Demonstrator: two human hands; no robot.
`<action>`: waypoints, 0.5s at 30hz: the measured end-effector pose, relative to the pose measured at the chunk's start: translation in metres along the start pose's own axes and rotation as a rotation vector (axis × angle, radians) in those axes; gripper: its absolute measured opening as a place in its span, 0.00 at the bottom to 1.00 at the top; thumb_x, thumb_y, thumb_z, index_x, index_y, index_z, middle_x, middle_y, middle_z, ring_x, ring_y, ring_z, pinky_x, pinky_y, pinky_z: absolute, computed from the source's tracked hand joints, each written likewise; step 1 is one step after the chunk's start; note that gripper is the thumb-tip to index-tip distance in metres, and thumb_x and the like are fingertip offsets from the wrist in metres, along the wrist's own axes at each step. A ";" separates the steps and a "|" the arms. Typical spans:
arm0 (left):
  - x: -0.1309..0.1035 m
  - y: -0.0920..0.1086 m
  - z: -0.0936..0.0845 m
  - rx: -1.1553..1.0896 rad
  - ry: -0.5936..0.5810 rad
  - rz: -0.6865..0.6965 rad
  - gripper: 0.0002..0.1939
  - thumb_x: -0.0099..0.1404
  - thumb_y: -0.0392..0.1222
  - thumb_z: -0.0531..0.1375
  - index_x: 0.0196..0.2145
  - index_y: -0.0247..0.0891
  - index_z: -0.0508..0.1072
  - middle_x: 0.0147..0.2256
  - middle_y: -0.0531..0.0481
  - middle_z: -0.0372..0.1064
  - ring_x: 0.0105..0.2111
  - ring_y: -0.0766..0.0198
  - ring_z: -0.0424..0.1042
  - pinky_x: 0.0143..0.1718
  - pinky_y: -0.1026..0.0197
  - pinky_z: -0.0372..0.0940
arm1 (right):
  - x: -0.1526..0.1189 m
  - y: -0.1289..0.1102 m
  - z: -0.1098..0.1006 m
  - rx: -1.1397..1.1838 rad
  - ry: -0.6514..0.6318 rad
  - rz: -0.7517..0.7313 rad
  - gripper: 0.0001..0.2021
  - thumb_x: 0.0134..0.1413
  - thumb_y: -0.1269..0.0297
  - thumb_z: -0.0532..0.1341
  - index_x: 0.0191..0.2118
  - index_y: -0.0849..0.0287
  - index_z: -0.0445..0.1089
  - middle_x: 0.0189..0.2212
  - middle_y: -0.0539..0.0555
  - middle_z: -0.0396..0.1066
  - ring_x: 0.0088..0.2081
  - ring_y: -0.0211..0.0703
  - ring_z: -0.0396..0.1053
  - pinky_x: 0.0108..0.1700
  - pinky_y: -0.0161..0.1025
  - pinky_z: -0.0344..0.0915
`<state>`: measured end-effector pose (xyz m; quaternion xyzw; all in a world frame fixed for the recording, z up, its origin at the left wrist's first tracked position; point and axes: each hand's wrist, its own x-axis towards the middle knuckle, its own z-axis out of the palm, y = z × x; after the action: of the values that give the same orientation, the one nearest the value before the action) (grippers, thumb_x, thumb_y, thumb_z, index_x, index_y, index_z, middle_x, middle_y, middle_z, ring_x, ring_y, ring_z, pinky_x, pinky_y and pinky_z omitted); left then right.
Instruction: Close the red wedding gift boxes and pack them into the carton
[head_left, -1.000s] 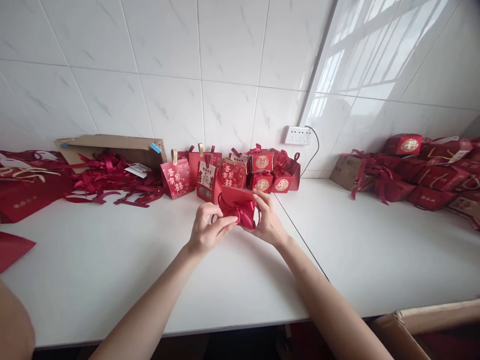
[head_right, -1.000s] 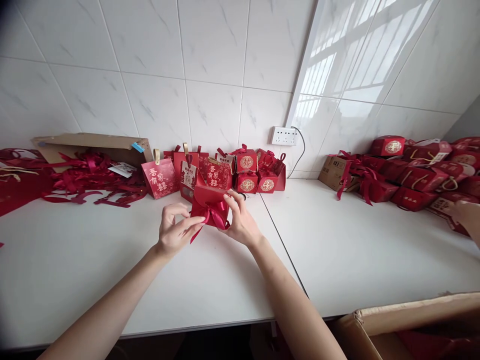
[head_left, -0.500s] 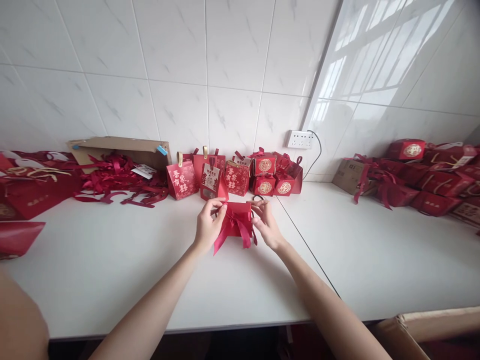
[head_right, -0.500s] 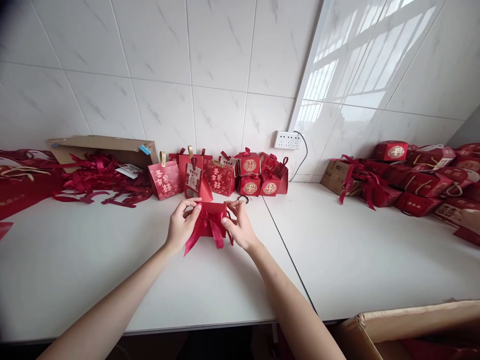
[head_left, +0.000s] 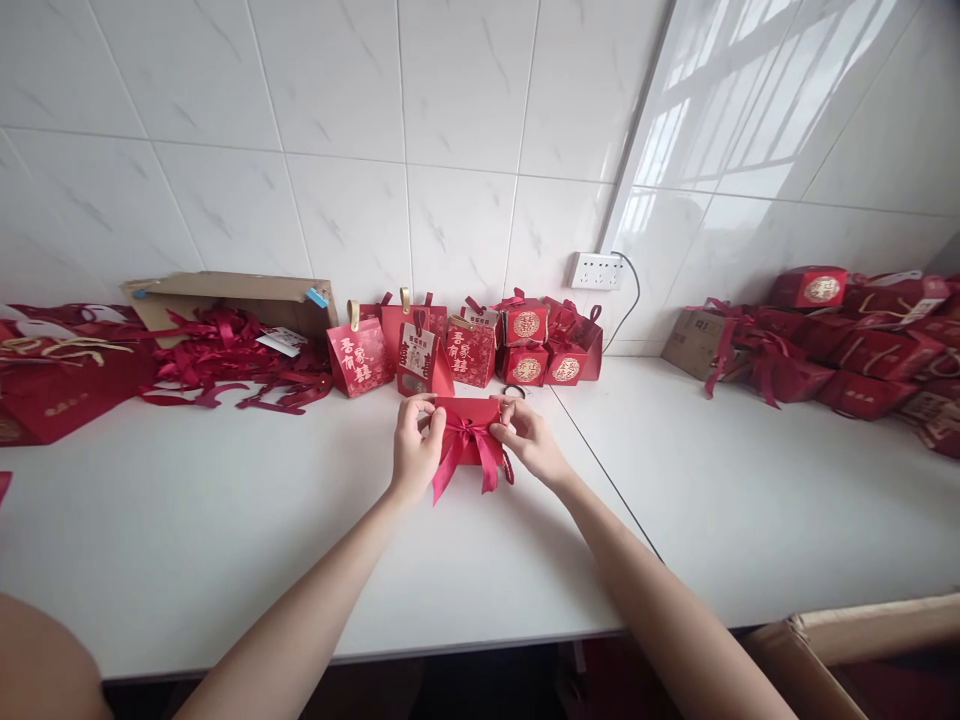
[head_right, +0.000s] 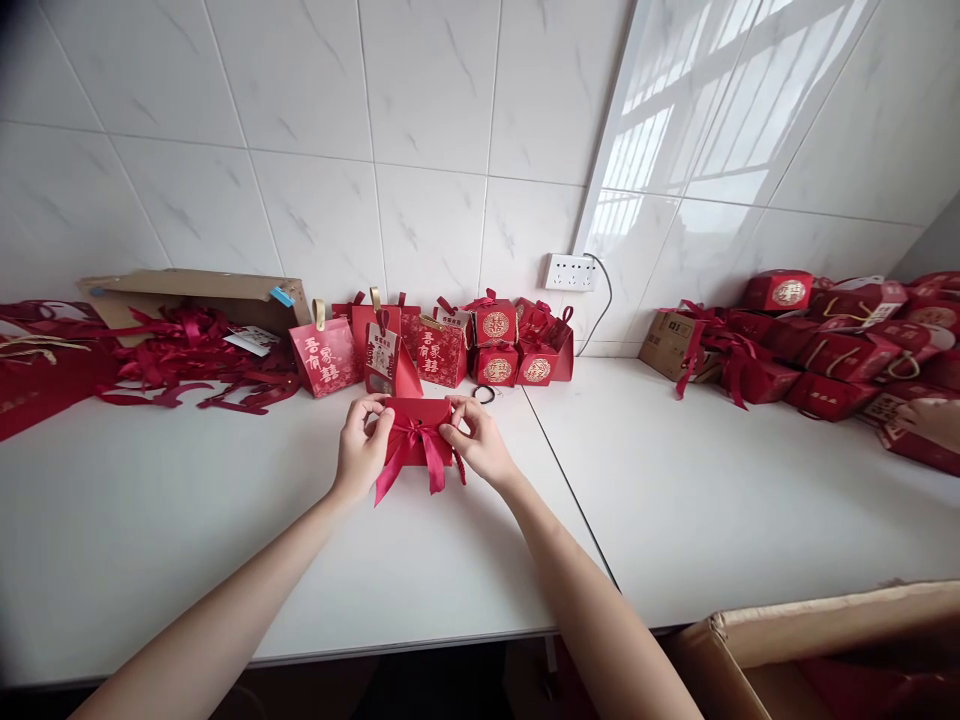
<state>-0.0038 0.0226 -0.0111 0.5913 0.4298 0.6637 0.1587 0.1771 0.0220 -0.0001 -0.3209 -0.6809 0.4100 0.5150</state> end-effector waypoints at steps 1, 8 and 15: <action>0.000 0.000 0.000 0.004 -0.002 0.008 0.07 0.63 0.44 0.54 0.30 0.40 0.61 0.41 0.45 0.67 0.45 0.61 0.69 0.42 0.59 0.68 | -0.001 0.000 0.000 -0.044 -0.029 -0.020 0.20 0.48 0.47 0.62 0.38 0.55 0.60 0.56 0.62 0.57 0.60 0.54 0.57 0.53 0.51 0.63; -0.004 0.008 -0.005 0.237 0.007 0.554 0.03 0.65 0.38 0.56 0.32 0.39 0.66 0.46 0.45 0.61 0.52 0.58 0.64 0.50 0.53 0.66 | -0.005 0.010 0.003 -0.597 -0.130 -0.302 0.53 0.45 0.45 0.65 0.65 0.59 0.30 0.59 0.71 0.45 0.59 0.61 0.54 0.56 0.59 0.60; -0.005 0.021 -0.012 0.359 -0.061 1.086 0.03 0.62 0.38 0.60 0.35 0.44 0.70 0.42 0.48 0.61 0.49 0.59 0.63 0.52 0.52 0.65 | -0.004 0.012 0.000 -0.660 0.038 -0.462 0.48 0.47 0.48 0.64 0.65 0.61 0.36 0.56 0.69 0.49 0.60 0.60 0.52 0.59 0.60 0.57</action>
<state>-0.0077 0.0020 0.0031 0.7639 0.1654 0.5492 -0.2957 0.1781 0.0239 -0.0127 -0.3150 -0.8206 0.0368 0.4755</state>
